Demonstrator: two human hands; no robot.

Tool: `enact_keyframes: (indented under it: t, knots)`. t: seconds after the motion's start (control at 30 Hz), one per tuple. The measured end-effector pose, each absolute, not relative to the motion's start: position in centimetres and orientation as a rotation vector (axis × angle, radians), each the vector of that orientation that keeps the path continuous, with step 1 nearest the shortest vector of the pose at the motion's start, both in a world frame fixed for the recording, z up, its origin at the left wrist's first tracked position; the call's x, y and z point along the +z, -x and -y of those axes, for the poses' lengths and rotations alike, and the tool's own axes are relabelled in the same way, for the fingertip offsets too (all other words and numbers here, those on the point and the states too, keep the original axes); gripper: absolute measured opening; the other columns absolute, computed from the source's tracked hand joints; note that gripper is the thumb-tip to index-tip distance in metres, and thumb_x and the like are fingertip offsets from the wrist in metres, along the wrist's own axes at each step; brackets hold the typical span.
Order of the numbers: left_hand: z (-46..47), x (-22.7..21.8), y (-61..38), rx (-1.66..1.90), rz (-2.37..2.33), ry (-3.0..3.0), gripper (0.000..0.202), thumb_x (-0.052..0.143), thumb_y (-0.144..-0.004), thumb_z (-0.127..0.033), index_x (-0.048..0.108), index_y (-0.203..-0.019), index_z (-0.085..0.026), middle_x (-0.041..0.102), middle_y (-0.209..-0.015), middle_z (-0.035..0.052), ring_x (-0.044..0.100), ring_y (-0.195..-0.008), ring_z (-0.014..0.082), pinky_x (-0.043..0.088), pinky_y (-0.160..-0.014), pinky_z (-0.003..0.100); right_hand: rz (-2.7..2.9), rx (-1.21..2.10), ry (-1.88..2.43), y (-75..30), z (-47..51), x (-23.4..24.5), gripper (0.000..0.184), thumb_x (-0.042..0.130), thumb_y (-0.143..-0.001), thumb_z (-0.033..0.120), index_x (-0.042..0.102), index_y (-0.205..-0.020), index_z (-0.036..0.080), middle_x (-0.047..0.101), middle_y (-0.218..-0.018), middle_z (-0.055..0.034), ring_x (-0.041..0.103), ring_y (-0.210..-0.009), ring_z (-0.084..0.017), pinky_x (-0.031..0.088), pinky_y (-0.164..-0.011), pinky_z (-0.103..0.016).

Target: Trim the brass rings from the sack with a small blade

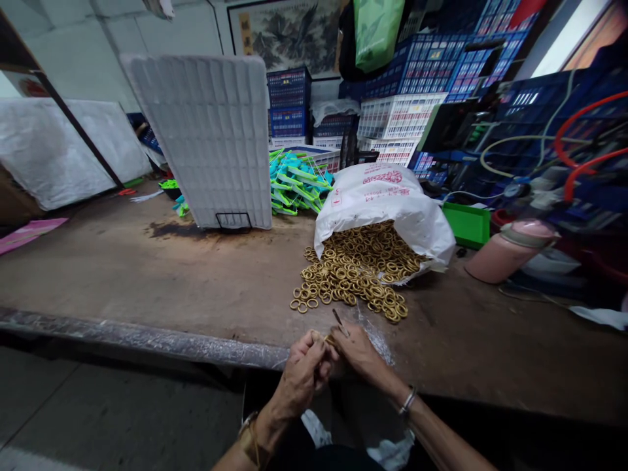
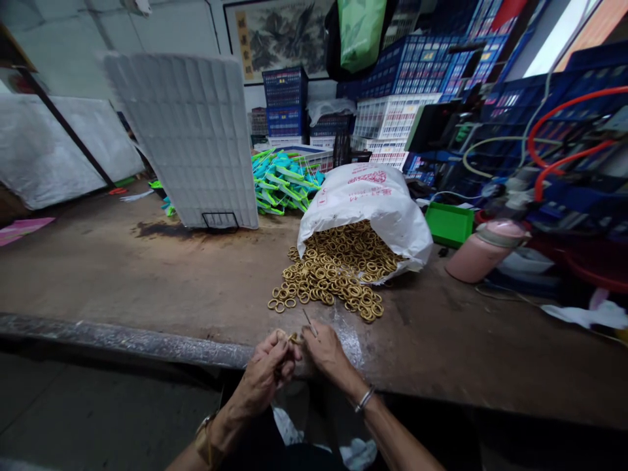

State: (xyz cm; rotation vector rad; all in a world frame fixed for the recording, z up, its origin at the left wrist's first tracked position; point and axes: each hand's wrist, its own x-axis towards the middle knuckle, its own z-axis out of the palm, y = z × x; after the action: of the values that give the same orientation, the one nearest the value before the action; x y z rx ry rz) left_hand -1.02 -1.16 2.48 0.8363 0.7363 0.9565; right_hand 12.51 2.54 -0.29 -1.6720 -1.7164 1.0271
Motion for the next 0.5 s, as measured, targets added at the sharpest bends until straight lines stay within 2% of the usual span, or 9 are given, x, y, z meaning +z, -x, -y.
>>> enact_keyframes:
  t: [0.1,0.2,0.37,0.43,0.5]
  knots:
    - [0.9,1.7,1.1,0.982,-0.705,-0.743,0.03,0.048,-0.078,-0.045,0.049,-0.072,-0.016,0.041,-0.054,-0.005,0.026,-0.039,0.0028,0.018,-0.037,0.017,1.379,1.511,1.476,-11.5,-1.6,-0.3,0.037,0.036,-0.078,0.047,0.041,-0.054,0.02,0.039,-0.043,0.0053,0.032,-0.039,-0.007,0.025,-0.041,-0.021]
    - [0.8,1.2,1.2,1.004,-0.703,-0.716,0.029,0.05,-0.077,-0.044,0.047,-0.071,-0.016,0.048,-0.06,-0.0027,0.03,-0.04,0.0027,0.019,-0.036,0.016,1.178,1.729,1.346,-11.0,-0.6,0.2,0.039,0.039,-0.075,0.056,0.039,-0.059,0.021,0.034,-0.043,0.0082,0.024,-0.035,-0.005,0.02,-0.036,-0.019]
    - [0.8,1.0,1.3,0.987,-0.72,-0.71,0.026,0.052,-0.077,-0.042,0.046,-0.074,-0.016,0.053,-0.068,-0.0005,0.032,-0.041,0.0021,0.02,-0.036,0.015,1.118,1.785,1.28,-11.2,-0.4,1.2,0.035,0.047,-0.072,0.054,0.041,-0.063,0.02,0.031,-0.046,0.01,0.019,-0.034,-0.003,0.013,-0.033,-0.017]
    - [0.8,0.9,1.3,0.97,-0.734,-0.697,0.026,0.054,-0.075,-0.041,0.047,-0.074,-0.016,0.054,-0.068,-0.0006,0.033,-0.041,0.0021,0.02,-0.036,0.015,1.174,1.732,1.318,-11.4,-0.7,1.2,0.032,0.046,-0.073,0.05,0.041,-0.063,0.02,0.034,-0.047,0.0092,0.021,-0.035,-0.004,0.015,-0.033,-0.017]
    - [0.7,0.7,1.3,0.971,-0.77,-0.657,0.028,0.056,-0.073,-0.043,0.047,-0.074,-0.016,0.054,-0.068,-0.0008,0.035,-0.042,0.0023,0.02,-0.035,0.015,1.224,1.643,1.362,-11.5,-1.0,1.0,0.027,0.047,-0.073,0.046,0.043,-0.065,0.02,0.041,-0.05,0.0074,0.03,-0.038,-0.005,0.022,-0.036,-0.017]
